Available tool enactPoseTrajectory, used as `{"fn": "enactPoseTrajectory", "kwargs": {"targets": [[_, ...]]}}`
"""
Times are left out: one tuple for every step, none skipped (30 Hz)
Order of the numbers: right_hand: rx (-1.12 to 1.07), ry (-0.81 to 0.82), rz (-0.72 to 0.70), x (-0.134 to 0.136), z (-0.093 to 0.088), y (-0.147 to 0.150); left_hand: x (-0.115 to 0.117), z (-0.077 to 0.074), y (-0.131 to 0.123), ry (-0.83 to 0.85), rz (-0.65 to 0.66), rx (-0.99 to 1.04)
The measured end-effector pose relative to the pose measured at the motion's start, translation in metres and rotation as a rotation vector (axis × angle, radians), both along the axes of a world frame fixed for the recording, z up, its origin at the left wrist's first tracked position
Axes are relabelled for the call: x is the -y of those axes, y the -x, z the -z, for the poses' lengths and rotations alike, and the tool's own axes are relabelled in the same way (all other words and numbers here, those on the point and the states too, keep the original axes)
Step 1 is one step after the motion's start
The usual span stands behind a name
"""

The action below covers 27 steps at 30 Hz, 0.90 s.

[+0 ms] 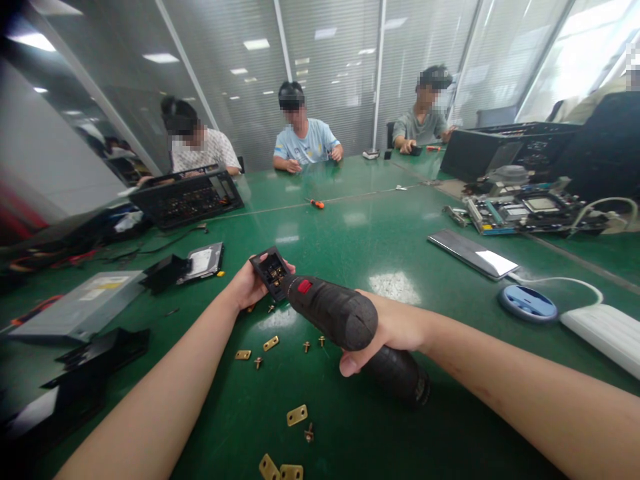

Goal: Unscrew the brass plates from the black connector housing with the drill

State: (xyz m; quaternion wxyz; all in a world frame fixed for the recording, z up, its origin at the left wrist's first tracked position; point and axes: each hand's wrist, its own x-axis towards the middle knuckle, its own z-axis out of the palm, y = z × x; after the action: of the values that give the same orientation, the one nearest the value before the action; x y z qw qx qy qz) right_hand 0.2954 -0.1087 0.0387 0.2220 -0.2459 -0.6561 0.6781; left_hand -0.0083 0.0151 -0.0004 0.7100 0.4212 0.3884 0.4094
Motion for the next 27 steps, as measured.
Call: {"fn": "enactPoseTrajectory", "kwargs": {"targets": [[0.003, 0.009, -0.001, 0.0004, -0.0003, -0.0003, -0.0002, 0.0001, 0.0, -0.002, 0.001, -0.001], [0.002, 0.021, -0.004, 0.0009, -0.0007, -0.0006, -0.0005, 0.0001, 0.0001, -0.003, 0.002, -0.002], [0.006, 0.035, -0.015, 0.0013, -0.0009, -0.0008, -0.0008, 0.0002, 0.0001, -0.004, 0.004, -0.004], [0.012, 0.048, -0.024, 0.0017, -0.0011, -0.0009, -0.0012, 0.0002, 0.0001, -0.004, 0.007, -0.005], [0.018, 0.053, -0.029, 0.0018, -0.0011, -0.001, -0.0014, 0.0002, 0.0001, -0.004, 0.01, -0.006], [0.021, 0.048, -0.031, 0.0017, -0.001, -0.001, -0.0015, 0.0002, 0.0, -0.004, 0.013, -0.006], [0.016, 0.033, -0.028, 0.0013, -0.0007, -0.0008, -0.0015, -0.0001, -0.0001, -0.004, 0.014, -0.006], [0.009, 0.014, -0.024, 0.0007, -0.0005, -0.0006, -0.0013, -0.0004, -0.0002, -0.004, 0.013, -0.005], [0.002, -0.003, -0.022, 0.0, -0.0002, -0.0003, -0.001, -0.0009, -0.0005, -0.002, 0.01, -0.004], [-0.001, -0.013, -0.023, -0.0006, -0.0001, 0.0, -0.0007, -0.0014, -0.0008, -0.001, 0.007, -0.003], [0.0, -0.016, -0.029, -0.0012, 0.0, 0.0003, -0.0003, -0.0018, -0.001, 0.001, 0.002, -0.004], [0.003, -0.016, -0.031, -0.0016, -0.0001, 0.0006, -0.0001, -0.0022, -0.0013, 0.002, -0.002, -0.005], [0.005, -0.014, -0.029, -0.0017, -0.0003, 0.0009, 0.0001, -0.0023, -0.0014, 0.004, -0.004, -0.006], [0.003, -0.014, -0.022, -0.0017, -0.0006, 0.0011, 0.0001, -0.0023, -0.0015, 0.005, -0.004, -0.006], [-0.002, -0.018, -0.014, -0.0013, -0.0008, 0.0013, 0.0, -0.002, -0.0013, 0.004, -0.002, -0.005], [-0.006, -0.025, -0.005, -0.0009, -0.0011, 0.0015, -0.0002, -0.0016, -0.001, 0.002, -0.002, -0.003], [-0.008, -0.033, 0.002, -0.0003, -0.0013, 0.0016, -0.0004, -0.0011, -0.0007, 0.0, 0.001, -0.001], [-0.008, -0.039, 0.005, 0.0003, -0.0014, 0.0016, -0.0006, -0.0005, -0.0002, -0.003, 0.003, 0.0], [-0.007, -0.041, 0.005, 0.0009, -0.0016, 0.0017, -0.0008, -0.0001, 0.0002, -0.005, 0.005, 0.002], [-0.005, -0.042, 0.007, 0.0014, -0.0017, 0.0017, -0.0009, 0.0003, 0.0005, -0.008, 0.008, 0.003], [-0.005, -0.04, 0.008, 0.0017, -0.002, 0.0017, -0.001, 0.0006, 0.0008, -0.009, 0.012, 0.004], [-0.006, -0.038, 0.009, 0.0019, -0.0023, 0.0017, -0.0009, 0.0007, 0.0009, -0.01, 0.014, 0.005], [-0.004, -0.037, 0.009, 0.002, -0.0028, 0.0018, -0.0008, 0.0007, 0.0009, -0.011, 0.015, 0.004], [-0.002, -0.036, 0.005, 0.0019, -0.0034, 0.0019, -0.0007, 0.0006, 0.0009, -0.011, 0.014, 0.003], [0.001, -0.036, -0.003, 0.0018, -0.004, 0.002, -0.0005, 0.0005, 0.0008, -0.009, 0.012, 0.0], [0.003, -0.036, -0.015, 0.0017, -0.0047, 0.0022, -0.0002, 0.0002, 0.0006, -0.007, 0.008, -0.002], [0.006, -0.035, -0.026, 0.0016, -0.0052, 0.0023, 0.0, 0.0, 0.0004, -0.004, 0.005, -0.004]]}}
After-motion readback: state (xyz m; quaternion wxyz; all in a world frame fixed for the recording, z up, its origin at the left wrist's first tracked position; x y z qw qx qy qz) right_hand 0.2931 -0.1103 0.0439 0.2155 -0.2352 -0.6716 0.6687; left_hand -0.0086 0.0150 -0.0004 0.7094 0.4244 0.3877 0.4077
